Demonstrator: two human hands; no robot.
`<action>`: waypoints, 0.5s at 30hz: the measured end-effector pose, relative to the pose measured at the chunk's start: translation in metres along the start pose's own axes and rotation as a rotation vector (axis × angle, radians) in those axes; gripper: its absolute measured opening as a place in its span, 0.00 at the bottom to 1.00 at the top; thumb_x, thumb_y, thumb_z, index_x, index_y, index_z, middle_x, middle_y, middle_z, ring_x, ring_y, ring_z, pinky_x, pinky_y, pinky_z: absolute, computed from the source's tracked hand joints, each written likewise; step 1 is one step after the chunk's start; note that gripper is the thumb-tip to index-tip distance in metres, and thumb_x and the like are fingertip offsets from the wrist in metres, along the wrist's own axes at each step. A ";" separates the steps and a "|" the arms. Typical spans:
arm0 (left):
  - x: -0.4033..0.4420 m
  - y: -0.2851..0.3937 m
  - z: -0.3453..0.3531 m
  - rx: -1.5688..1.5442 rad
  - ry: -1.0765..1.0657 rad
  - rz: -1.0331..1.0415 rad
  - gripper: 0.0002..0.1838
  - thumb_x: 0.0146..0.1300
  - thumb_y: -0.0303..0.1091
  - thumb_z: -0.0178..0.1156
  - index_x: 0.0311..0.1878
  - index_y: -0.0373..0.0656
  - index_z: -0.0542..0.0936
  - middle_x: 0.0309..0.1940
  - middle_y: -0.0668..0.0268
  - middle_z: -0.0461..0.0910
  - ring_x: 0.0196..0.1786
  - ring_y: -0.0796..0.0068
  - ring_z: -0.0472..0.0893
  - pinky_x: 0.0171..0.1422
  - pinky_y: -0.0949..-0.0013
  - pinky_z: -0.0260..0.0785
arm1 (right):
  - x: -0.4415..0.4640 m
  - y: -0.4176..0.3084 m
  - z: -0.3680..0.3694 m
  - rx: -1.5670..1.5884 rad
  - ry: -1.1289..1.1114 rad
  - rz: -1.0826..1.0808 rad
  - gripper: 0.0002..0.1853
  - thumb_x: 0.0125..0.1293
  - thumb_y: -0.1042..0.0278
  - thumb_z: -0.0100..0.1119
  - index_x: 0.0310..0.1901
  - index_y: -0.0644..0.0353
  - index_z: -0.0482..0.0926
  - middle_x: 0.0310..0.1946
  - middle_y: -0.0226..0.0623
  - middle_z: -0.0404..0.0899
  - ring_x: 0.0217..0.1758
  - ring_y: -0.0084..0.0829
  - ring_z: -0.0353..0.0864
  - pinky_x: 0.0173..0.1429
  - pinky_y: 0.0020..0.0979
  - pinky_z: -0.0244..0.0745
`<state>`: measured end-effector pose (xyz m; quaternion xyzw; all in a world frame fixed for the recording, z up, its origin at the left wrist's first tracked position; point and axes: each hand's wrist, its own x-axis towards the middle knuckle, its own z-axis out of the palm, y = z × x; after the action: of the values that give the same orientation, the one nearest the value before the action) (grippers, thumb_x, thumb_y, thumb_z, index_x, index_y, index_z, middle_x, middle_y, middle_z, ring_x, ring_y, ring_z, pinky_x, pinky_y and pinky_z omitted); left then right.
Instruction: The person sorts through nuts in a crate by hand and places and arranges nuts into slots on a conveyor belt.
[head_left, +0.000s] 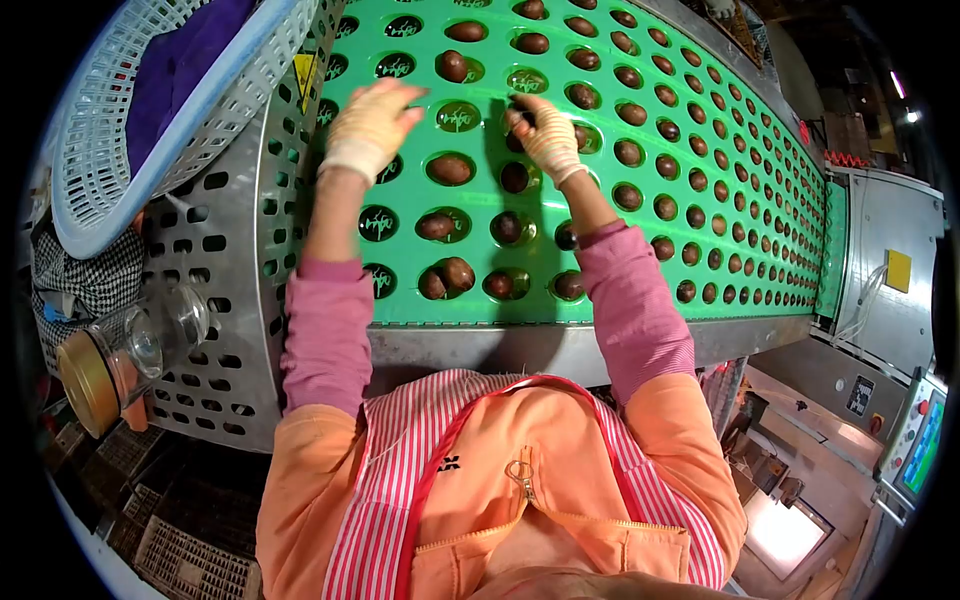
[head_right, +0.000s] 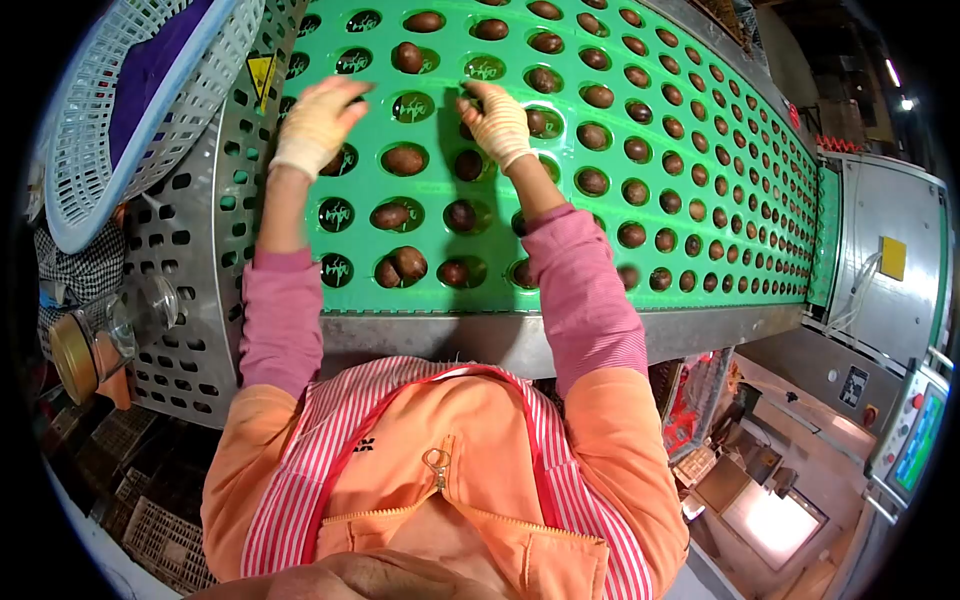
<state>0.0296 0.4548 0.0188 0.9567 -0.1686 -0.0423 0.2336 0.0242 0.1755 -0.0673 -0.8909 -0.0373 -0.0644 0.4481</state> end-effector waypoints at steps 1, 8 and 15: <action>0.013 0.007 0.006 0.009 -0.073 0.076 0.19 0.65 0.41 0.59 0.58 0.54 0.79 0.62 0.63 0.74 0.63 0.57 0.71 0.67 0.56 0.66 | -0.003 -0.014 -0.003 -0.296 -0.052 -0.023 0.14 0.64 0.57 0.63 0.48 0.52 0.82 0.44 0.43 0.82 0.45 0.45 0.80 0.50 0.42 0.77; 0.035 0.024 0.052 -0.011 0.056 0.086 0.24 0.64 0.46 0.60 0.64 0.58 0.74 0.66 0.63 0.70 0.64 0.53 0.71 0.65 0.56 0.69 | -0.041 -0.050 -0.025 -0.539 0.233 -0.166 0.15 0.62 0.61 0.61 0.50 0.50 0.80 0.50 0.42 0.79 0.53 0.52 0.75 0.53 0.48 0.73; -0.078 0.026 0.048 -0.236 0.218 0.053 0.23 0.66 0.40 0.58 0.65 0.58 0.71 0.61 0.63 0.73 0.56 0.53 0.77 0.58 0.55 0.73 | -0.158 -0.133 0.004 -0.426 -0.549 -0.236 0.18 0.58 0.53 0.64 0.45 0.54 0.78 0.38 0.42 0.77 0.43 0.46 0.79 0.46 0.43 0.76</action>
<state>-0.0593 0.4397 -0.0116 0.9166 -0.1614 0.0483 0.3625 -0.1481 0.2570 0.0127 -0.9379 -0.2445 0.1192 0.2154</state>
